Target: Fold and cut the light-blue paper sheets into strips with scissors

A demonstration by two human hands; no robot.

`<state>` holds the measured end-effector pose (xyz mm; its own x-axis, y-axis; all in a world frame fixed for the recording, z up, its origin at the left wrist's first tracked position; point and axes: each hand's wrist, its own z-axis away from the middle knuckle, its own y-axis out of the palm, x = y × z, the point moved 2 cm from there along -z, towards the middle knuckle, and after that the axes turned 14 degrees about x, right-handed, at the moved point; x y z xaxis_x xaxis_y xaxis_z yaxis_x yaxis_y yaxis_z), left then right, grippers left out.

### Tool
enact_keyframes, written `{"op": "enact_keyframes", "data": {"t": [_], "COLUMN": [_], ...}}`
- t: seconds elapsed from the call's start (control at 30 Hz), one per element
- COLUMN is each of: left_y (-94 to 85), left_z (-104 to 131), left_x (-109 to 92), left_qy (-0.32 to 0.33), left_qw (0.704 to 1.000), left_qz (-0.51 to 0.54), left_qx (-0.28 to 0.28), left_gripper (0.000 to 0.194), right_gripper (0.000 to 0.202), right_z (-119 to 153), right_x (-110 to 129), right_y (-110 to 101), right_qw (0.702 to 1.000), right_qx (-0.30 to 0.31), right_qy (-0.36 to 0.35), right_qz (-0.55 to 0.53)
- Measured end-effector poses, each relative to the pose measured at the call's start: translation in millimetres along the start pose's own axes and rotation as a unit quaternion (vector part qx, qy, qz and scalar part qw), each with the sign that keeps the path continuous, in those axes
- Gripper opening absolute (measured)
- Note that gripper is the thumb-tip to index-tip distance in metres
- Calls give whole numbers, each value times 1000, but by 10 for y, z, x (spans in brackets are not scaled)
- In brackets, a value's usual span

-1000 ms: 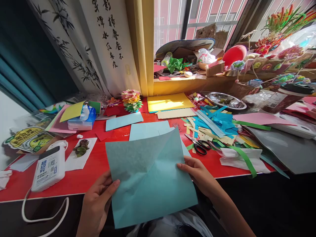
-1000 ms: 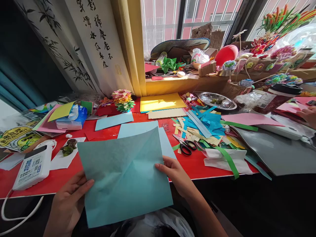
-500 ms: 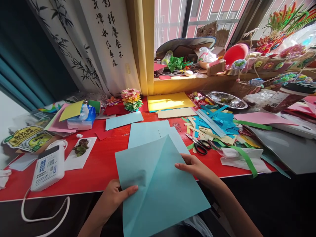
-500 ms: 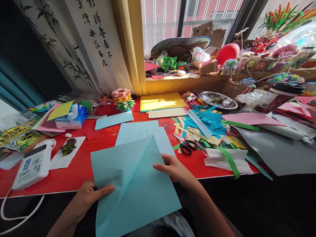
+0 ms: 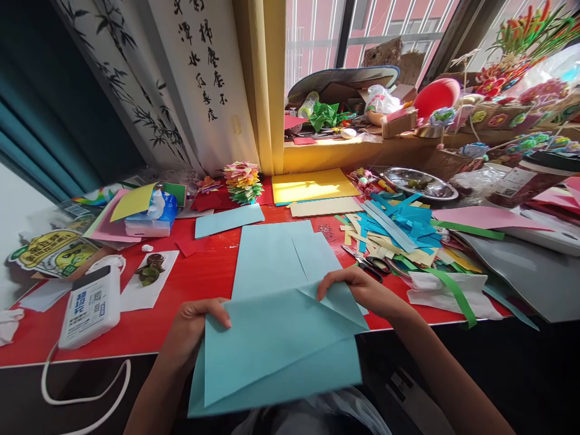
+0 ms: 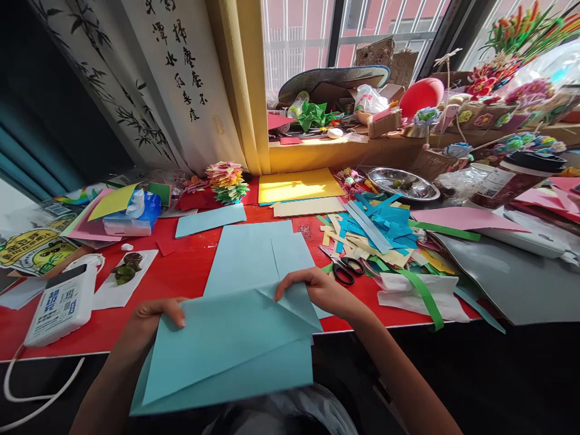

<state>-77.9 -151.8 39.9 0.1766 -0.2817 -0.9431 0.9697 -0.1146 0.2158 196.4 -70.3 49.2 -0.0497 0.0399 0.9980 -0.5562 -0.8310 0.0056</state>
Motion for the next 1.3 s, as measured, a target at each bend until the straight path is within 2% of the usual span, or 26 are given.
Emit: {"op": "enact_keyframes", "data": {"t": [0.07,0.13,0.17,0.2,0.3,0.37,0.43,0.53,0.63,0.77,0.93,1.07,1.17,1.2,1.23,1.27,1.3], "left_y": [-45,-82,-92,-92,-72,-51,-33,0,71,203,293,442,648,708,752,773,767], "left_z": [-170,-380,-487,-596,-842,-916,-936,-930,-924,-915,-912,-851,-798,-809,-849,-921,-1027], "left_x": [-92,-178,-216,-236,-266,-284,-299,-300,-267,-195,-42,30,-64,-127,-205,-291,-379], "left_qy": [54,137,196,224,293,326,343,338,308,294,292,288,274,270,272,278,284], "left_qw": [997,981,966,958,939,926,901,848,791,731,682,659,627,626,642,671,708], "left_qz": [7,25,33,37,-7,-110,-242,-409,-510,-572,-615,-612,-602,-588,-566,-544,-531], "left_qx": [-61,-136,-167,-178,-181,-156,-106,17,140,226,268,329,412,436,441,420,368], "left_gripper": [11,7,7,8,18,28,35,38,36,30,26,32,32,37,43,45,39], "right_gripper": [22,22,22,22,14,9,8,10,11,14,28,35,36,35,34,32,31], "right_z": [-114,-272,-369,-468,-746,-896,-1011,-1113,-1136,-1107,-1063,-1015,-1010,-1015,-1022,-1028,-1034], "right_x": [97,173,196,211,186,121,35,-99,-226,-346,-344,-302,-316,-325,-332,-337,-337], "right_y": [-126,-304,-391,-480,-709,-811,-870,-893,-890,-890,-804,-689,-643,-636,-632,-627,-620], "right_qw": [998,990,987,984,976,970,963,951,945,945,947,951,954,956,958,959,960], "right_qx": [-61,-125,-120,-114,-106,-132,-170,-205,-223,-236,-239,-288,-291,-285,-278,-273,-266], "right_qy": [-24,-62,-78,-97,-122,-124,-124,-134,-135,-114,-96,-76,-56,-54,-54,-57,-65], "right_qz": [17,-34,-69,-99,-150,-160,-169,-187,-196,-195,-190,-84,-45,-45,-48,-53,-62]}}
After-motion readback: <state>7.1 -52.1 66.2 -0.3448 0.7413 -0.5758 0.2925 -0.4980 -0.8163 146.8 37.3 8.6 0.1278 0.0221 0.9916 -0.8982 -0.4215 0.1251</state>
